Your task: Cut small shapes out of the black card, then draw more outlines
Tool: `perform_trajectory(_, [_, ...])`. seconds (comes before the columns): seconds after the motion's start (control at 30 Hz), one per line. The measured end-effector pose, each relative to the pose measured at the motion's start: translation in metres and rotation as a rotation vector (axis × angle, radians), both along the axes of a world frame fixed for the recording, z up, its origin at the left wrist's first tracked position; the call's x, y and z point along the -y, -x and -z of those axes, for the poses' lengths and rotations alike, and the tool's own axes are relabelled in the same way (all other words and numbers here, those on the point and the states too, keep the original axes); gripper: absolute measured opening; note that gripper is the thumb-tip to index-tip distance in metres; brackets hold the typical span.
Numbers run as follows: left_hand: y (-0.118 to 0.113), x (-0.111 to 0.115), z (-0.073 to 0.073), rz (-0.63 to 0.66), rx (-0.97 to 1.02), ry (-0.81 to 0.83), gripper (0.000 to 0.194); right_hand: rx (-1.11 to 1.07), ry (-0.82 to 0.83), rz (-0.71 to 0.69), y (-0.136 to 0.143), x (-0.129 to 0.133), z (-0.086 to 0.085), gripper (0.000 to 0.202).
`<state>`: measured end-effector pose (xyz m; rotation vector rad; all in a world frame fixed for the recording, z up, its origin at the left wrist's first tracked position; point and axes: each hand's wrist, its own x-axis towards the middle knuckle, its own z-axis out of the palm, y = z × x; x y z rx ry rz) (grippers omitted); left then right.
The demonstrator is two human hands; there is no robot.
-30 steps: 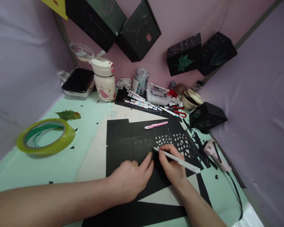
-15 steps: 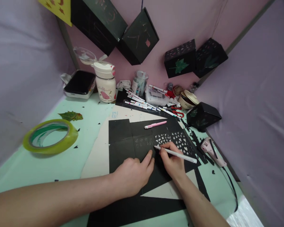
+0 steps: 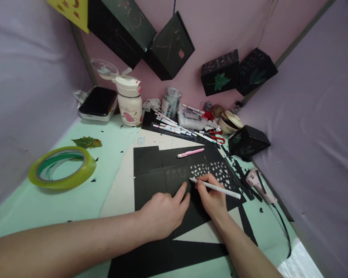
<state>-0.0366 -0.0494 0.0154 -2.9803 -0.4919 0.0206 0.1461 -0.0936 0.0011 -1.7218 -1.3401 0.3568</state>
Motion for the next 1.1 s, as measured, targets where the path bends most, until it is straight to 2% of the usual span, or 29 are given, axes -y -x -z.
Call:
perform_trajectory(0.4, [-0.0020,-0.0020,-0.0022,-0.021,-0.015,0.057,0.051,-0.024,0.021,0.013,-0.0035,-0.0014,0.0057,0.017])
perform_trajectory(0.67, [-0.0017,-0.0022,-0.0006,-0.007,0.000,0.046,0.052,-0.059,0.037,-0.072,-0.0017,-0.0011,-0.0017,0.020])
perform_trajectory(0.97, [-0.0022,-0.0025,-0.0017,-0.009,-0.018,0.056,0.051,-0.037,0.022,-0.089,-0.0036,-0.0026,0.0031,0.017])
perform_trajectory(1.1, [-0.0017,-0.0026,-0.0006,-0.005,-0.014,0.047,0.050,-0.051,-0.011,-0.030,-0.0033,-0.0018,0.0040,0.016])
